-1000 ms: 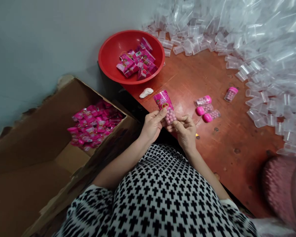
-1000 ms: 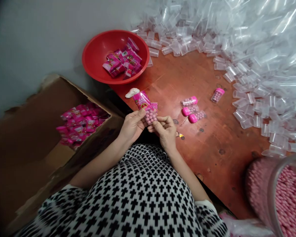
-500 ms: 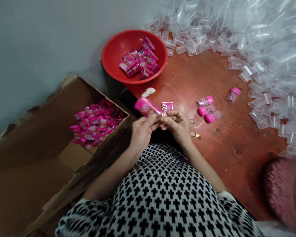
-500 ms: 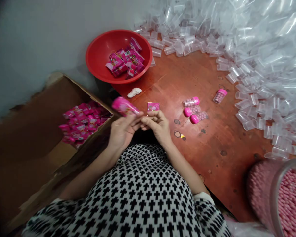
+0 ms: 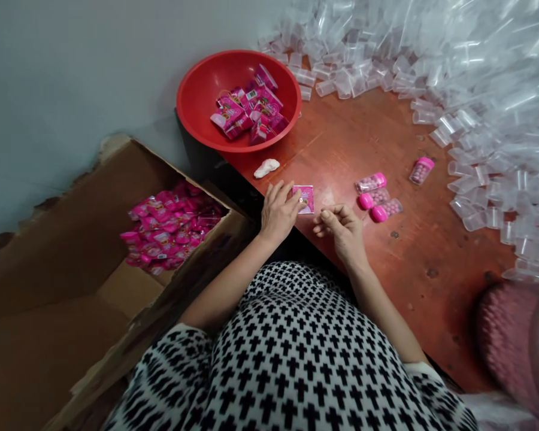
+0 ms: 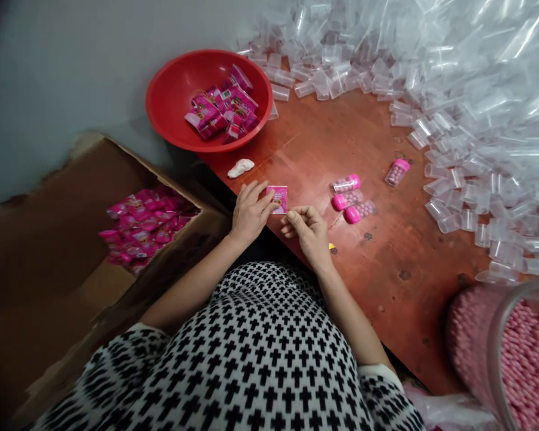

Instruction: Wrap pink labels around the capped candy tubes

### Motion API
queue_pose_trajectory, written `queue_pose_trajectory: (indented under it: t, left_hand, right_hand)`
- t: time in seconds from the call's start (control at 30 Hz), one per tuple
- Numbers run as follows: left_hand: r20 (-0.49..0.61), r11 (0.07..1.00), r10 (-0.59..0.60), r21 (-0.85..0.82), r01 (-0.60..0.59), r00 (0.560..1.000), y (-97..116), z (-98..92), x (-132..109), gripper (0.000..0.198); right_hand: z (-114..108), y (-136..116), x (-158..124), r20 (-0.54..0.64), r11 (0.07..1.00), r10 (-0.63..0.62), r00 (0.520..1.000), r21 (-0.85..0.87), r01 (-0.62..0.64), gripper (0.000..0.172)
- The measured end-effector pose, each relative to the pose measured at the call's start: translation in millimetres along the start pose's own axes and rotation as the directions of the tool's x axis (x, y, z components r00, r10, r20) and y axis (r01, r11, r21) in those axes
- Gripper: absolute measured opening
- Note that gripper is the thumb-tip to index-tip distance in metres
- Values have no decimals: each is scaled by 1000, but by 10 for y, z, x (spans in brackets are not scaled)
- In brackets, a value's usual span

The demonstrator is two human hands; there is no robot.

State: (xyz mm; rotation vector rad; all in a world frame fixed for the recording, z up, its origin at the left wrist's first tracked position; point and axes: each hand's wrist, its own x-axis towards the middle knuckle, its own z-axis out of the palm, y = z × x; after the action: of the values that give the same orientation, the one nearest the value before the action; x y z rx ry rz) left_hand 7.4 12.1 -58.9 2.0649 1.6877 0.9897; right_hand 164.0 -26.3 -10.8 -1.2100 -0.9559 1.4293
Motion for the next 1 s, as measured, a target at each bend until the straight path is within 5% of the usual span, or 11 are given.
queue_pose_trajectory:
  t: [0.13, 0.33, 0.57, 0.67, 0.8, 0.9, 1.0]
  left_hand:
    - [-40, 1000, -10, 10, 11, 999, -46, 94, 15, 18]
    - [-105, 931, -120, -358, 75, 987, 68, 46, -28, 12]
    - [-33, 670, -351, -707, 227, 936, 344, -243, -38, 33]
    - [186, 439, -454, -805, 400, 871, 371, -284, -19, 39]
    - [466, 159, -426, -805, 572, 775, 388, -271, -3, 34]
    - [464, 103, -481, -813, 574, 743, 391, -276, -8, 32]
    - [470, 50, -550, -807, 588, 690, 391, -287, -19, 31]
  right_hand:
    - [-98, -45, 65, -9, 995, -35, 999, -97, 34, 27]
    - [-64, 52, 303, -66, 926, -210, 976, -334, 176, 30]
    - [21, 17, 447, -36, 994, -106, 994, -40, 105, 39]
    - [27, -14, 447, -8, 998, -58, 998, 24, 58, 45]
    - [3, -44, 432, 30, 991, -59, 998, -117, 62, 46]
    - [-150, -197, 462, -25, 858, -167, 986, -497, 133, 41]
    - [-399, -455, 572, -226, 468, -304, 925, -882, -61, 46]
